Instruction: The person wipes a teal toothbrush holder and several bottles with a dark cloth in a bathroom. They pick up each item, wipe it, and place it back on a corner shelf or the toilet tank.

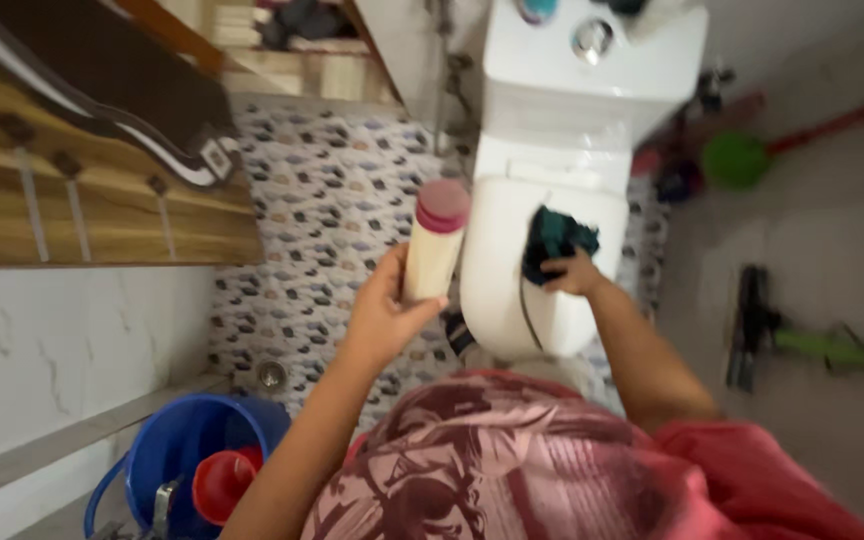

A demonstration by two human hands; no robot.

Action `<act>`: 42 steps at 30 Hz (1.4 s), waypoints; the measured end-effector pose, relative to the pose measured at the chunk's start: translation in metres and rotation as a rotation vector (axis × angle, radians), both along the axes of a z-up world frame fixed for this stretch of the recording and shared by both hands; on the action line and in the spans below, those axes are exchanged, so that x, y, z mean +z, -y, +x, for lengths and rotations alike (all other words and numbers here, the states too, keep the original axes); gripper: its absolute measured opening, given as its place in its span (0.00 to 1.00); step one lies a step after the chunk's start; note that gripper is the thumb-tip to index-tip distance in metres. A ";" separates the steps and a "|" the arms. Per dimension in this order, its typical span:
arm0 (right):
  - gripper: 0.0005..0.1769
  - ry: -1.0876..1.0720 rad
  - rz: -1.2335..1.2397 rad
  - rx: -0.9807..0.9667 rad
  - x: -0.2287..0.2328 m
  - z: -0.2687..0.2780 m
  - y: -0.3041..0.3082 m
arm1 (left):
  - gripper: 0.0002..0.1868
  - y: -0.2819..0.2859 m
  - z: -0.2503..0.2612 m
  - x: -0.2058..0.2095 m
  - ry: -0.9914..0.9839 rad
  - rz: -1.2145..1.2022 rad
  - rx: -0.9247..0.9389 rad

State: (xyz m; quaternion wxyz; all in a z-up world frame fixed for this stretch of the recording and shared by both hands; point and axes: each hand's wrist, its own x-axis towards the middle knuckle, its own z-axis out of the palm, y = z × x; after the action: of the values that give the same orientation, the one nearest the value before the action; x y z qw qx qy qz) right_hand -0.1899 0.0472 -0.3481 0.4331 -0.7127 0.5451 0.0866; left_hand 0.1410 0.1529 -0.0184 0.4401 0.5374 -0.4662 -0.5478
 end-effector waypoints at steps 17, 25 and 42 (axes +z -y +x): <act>0.33 0.674 0.762 -1.441 0.082 -0.070 0.025 | 0.38 0.020 -0.007 0.019 0.334 -0.251 0.159; 0.29 1.077 0.387 -0.949 0.188 -0.099 0.033 | 0.32 0.061 -0.041 0.036 0.343 -0.348 0.099; 0.17 0.792 -1.099 0.003 0.484 0.003 0.010 | 0.32 0.103 -0.128 0.131 0.751 -0.626 -0.002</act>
State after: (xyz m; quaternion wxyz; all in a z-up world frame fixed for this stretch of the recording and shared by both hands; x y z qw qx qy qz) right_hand -0.1867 0.0369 0.1364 0.1745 -0.8081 0.3090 -0.4701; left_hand 0.0133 0.0499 0.1124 0.3813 0.5395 -0.7355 -0.1500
